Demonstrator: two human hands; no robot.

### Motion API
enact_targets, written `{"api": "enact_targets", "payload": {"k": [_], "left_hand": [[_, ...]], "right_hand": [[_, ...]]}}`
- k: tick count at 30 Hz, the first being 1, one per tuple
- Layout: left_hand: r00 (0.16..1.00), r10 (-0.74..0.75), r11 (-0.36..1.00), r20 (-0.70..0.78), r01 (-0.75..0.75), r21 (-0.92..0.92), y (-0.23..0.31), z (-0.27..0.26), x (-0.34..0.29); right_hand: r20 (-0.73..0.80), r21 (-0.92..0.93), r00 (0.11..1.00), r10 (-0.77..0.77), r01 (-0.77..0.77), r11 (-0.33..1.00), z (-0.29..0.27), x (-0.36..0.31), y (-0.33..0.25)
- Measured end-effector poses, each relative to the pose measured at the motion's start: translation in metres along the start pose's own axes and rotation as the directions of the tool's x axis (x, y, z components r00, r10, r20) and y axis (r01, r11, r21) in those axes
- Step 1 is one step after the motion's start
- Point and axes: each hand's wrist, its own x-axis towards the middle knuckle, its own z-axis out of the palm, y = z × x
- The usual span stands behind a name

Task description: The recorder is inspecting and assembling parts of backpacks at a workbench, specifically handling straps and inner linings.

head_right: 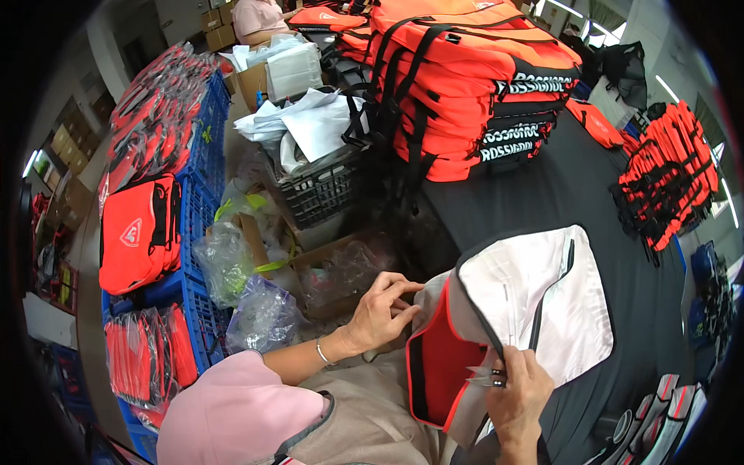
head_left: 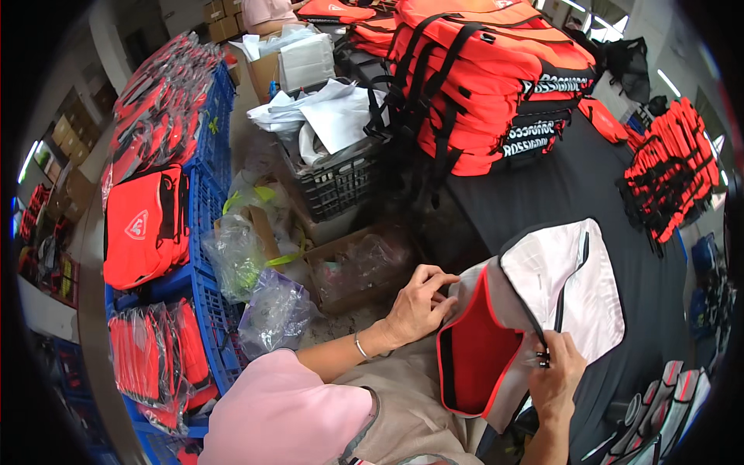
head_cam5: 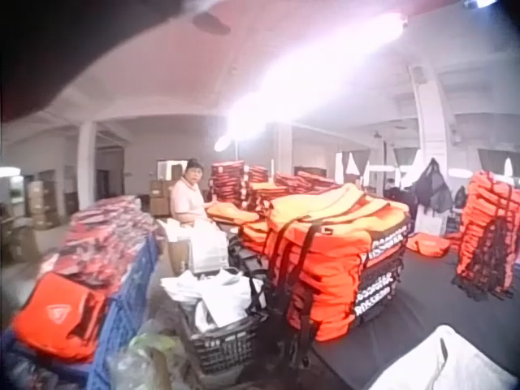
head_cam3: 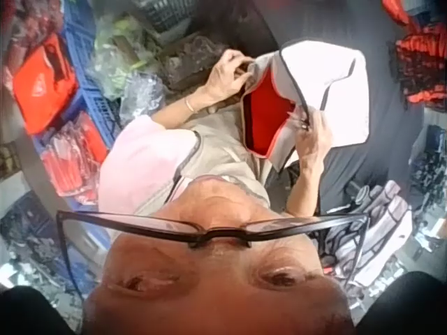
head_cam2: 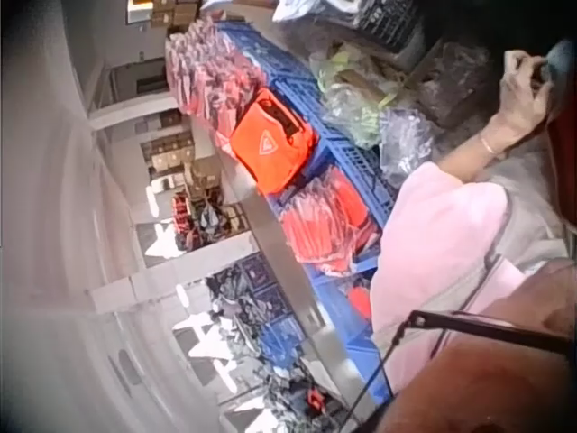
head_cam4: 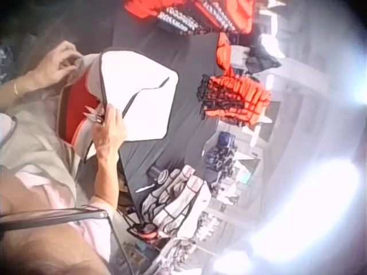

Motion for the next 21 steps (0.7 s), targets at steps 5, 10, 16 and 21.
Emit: {"api": "enact_targets", "payload": {"k": [5,10,16,21], "left_hand": [[0.928,-0.232,0.915,0.291,0.310,-0.258,0.003,-0.014,0.009],[0.496,-0.368,0.210,0.786,0.868,-0.450,-0.014,-0.008,0.044],[0.533,-0.420,0.307,0.734,0.845,-0.438,-0.006,0.012,0.052],[0.586,-0.479,0.423,0.654,0.807,-0.413,-0.024,0.001,0.045]], "right_hand": [[0.052,-0.007,0.994,-0.096,0.097,0.995,0.023,-0.008,-0.014],[0.092,-0.043,0.977,-0.191,0.195,0.980,0.040,-0.024,-0.024],[0.206,-0.035,0.955,-0.213,0.225,0.974,0.071,-0.054,-0.033],[0.342,0.307,0.931,-0.130,0.020,0.952,0.070,-0.039,-0.030]]}}
